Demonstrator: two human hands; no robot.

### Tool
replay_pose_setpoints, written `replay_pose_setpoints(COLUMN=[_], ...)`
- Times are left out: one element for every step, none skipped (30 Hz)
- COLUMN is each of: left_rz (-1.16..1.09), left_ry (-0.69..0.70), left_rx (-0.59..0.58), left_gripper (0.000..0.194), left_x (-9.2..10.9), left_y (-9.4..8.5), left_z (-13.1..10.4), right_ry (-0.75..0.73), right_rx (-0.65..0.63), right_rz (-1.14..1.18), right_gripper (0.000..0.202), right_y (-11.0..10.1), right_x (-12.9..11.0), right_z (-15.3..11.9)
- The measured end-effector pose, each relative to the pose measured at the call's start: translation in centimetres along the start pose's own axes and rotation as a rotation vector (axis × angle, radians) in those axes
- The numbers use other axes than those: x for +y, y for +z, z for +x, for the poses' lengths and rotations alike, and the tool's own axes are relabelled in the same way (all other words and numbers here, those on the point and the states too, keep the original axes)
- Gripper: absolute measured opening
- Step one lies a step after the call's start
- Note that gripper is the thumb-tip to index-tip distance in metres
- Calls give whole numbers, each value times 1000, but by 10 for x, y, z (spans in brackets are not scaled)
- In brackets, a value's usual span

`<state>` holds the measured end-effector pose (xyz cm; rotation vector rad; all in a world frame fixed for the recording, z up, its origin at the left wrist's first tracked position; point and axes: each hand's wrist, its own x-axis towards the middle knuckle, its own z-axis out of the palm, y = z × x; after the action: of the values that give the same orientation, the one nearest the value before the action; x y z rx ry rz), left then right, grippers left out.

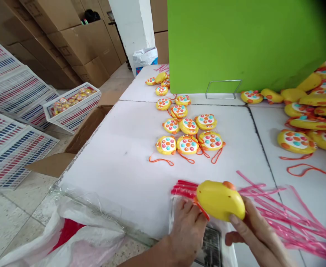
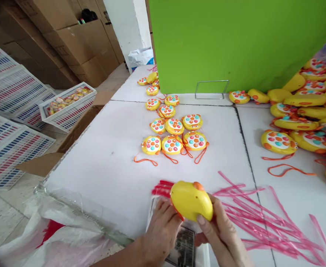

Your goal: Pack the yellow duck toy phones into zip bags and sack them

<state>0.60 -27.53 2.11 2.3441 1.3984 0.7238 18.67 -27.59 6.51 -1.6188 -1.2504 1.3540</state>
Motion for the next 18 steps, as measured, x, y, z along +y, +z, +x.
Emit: replay_pose_setpoints(left_rz=[3,7,9,3,-14,-39,-72,-110,-152,-194,-235,-276,-326,-388,-463,-550,-644,-734], left_ry=[5,7,10,14,28,45,54,44,7,-64,-168,-294,-422,-537,-628,-689,-728,-751], left_rx=[17,34,45,55,65,75,89,117,141,158,162,147,108,52,-6,-56,-94,-116], left_gripper=[18,19,20,21,22,21,19,17,16,16,17,19,21,21,21,22,23,23], left_x=[3,5,8,9,10,9,8,5,1,-3,-8,-13,-18,-21,-23,-25,-25,-24], left_y=[-2,-5,-9,-14,-20,-27,-35,-43,-52,-61,-70,-77,-82,-85,-86,-85,-81,-77], left_z=[1,1,2,3,3,3,3,3,2,2,1,1,1,1,2,4,6,8], right_ry=[-45,-82,-112,-136,-160,-182,-201,-213,-217,-225,-234,-246,-259,-272,-286,-301,-321,-348], right_rx=[15,20,10,-7,-15,-26,-37,-44,-44,-38,-37,-39,-44,-53,-67,-85,-99,-103], right_rz=[-88,-159,-207,-239,-266,-294,-330,-365,-394,-418,-439,-460,-481,-503,-525,-546,-564,-579], right_gripper=[57,56,55,53,52,50,49,48,48,47,46,46,45,45,46,46,46,46], right_y=[3,4,5,6,5,5,4,2,1,-1,-2,-4,-5,-6,-7,-7,-8,-9], right_x=[4,9,15,21,26,30,32,32,31,28,25,22,18,15,12,10,7,5], right_z=[2,4,4,5,5,4,4,5,5,6,6,6,6,6,6,5,5,5])
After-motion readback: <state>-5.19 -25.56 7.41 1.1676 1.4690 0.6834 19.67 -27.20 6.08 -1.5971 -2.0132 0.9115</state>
